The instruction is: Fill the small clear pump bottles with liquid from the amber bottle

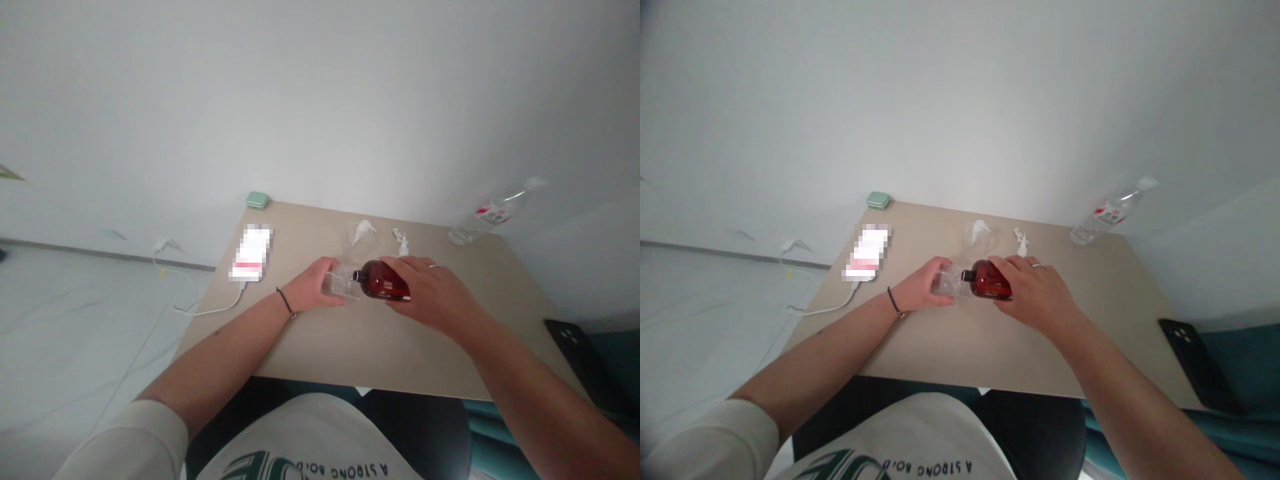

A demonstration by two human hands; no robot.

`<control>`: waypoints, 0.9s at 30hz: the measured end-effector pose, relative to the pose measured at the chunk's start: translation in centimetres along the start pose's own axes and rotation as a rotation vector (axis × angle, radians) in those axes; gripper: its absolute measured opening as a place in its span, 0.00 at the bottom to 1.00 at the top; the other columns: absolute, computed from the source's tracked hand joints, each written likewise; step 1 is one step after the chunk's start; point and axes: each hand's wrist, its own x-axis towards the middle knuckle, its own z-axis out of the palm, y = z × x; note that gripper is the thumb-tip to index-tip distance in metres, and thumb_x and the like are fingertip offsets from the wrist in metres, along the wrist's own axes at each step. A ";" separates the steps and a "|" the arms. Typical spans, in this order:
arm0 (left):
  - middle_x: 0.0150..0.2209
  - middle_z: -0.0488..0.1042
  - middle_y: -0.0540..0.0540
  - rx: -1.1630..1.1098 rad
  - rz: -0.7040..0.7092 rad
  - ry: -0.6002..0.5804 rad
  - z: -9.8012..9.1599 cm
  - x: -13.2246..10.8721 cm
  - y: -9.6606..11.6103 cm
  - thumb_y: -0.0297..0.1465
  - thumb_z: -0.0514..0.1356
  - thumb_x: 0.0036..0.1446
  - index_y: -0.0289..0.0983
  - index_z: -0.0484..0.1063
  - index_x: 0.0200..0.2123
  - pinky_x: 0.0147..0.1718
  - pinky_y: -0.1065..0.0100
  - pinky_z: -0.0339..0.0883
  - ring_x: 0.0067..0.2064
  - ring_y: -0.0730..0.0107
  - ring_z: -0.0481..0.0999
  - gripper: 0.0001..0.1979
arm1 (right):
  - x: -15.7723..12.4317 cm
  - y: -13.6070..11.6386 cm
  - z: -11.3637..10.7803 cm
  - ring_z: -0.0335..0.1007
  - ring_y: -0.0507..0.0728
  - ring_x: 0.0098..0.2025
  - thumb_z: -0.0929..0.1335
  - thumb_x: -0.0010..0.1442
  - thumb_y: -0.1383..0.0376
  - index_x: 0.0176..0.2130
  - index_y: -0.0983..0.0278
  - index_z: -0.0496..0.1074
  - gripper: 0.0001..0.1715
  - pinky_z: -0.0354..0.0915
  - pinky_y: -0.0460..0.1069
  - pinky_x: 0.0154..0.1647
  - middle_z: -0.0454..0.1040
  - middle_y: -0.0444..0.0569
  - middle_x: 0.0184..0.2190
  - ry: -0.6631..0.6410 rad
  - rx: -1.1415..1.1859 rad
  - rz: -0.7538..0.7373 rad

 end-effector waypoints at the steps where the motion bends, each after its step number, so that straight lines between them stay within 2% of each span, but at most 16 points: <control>1: 0.53 0.69 0.38 0.002 0.001 0.004 0.0 0.0 0.0 0.38 0.76 0.42 0.37 0.64 0.54 0.56 0.46 0.67 0.54 0.52 0.73 0.38 | 0.0 0.0 0.0 0.73 0.68 0.52 0.72 0.56 0.56 0.63 0.61 0.64 0.39 0.68 0.57 0.47 0.75 0.57 0.55 0.000 0.001 0.000; 15: 0.51 0.70 0.40 0.015 0.006 0.000 0.0 0.0 -0.1 0.39 0.75 0.43 0.38 0.63 0.54 0.56 0.48 0.67 0.53 0.53 0.73 0.38 | 0.0 -0.1 -0.2 0.74 0.68 0.50 0.71 0.57 0.55 0.64 0.60 0.64 0.38 0.67 0.57 0.45 0.75 0.57 0.55 0.015 -0.033 -0.003; 27: 0.53 0.68 0.38 0.022 0.010 -0.007 -0.1 0.0 0.0 0.39 0.75 0.43 0.37 0.63 0.54 0.56 0.47 0.68 0.53 0.52 0.72 0.38 | 0.0 -0.1 -0.3 0.74 0.68 0.51 0.72 0.56 0.55 0.63 0.60 0.64 0.39 0.67 0.56 0.46 0.75 0.57 0.55 0.005 -0.039 -0.001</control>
